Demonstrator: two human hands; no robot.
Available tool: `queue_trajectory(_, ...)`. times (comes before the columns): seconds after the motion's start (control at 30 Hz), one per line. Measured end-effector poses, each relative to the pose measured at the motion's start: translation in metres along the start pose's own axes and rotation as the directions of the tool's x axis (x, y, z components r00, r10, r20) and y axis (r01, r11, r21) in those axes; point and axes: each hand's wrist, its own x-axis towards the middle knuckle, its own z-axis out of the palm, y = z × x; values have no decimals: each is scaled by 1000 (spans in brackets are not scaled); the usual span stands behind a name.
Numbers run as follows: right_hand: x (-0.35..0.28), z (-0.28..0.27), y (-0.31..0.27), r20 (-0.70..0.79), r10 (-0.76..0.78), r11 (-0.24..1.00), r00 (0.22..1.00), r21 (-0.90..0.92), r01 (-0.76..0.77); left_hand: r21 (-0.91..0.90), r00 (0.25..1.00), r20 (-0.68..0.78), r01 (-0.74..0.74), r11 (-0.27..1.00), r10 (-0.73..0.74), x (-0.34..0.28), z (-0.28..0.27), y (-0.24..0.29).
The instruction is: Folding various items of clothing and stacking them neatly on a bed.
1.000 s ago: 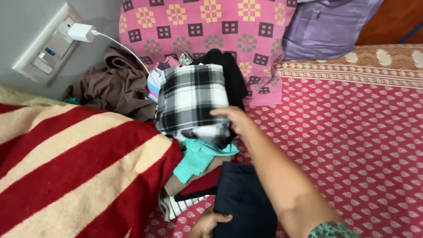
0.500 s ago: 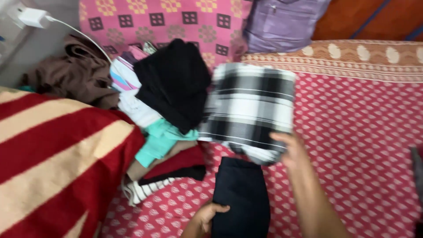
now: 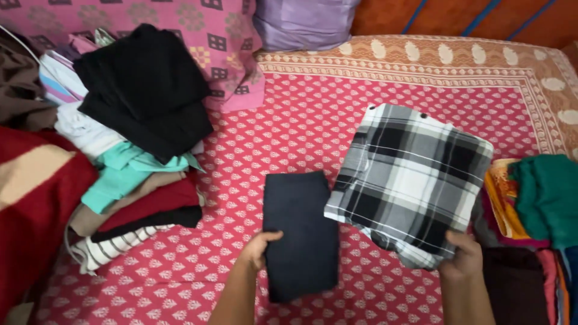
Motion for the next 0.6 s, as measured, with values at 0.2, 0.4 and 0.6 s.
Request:
queue_trajectory(0.2, 9, -59, 18, 173, 44, 988, 984, 139, -69, 277, 733, -334, -524, 805, 592, 99, -119, -61)
queue_trajectory(0.4, 57, -73, 112, 107, 261, 964, 959, 20, -265, 267, 542, -409, -698, 664, 734, -7, -49, -10)
queue_trajectory(0.6, 83, -43, 256, 12, 582, 813, 813, -45, -581, 695, 253, -419, -528, 487, 872, -85, -39, 65)
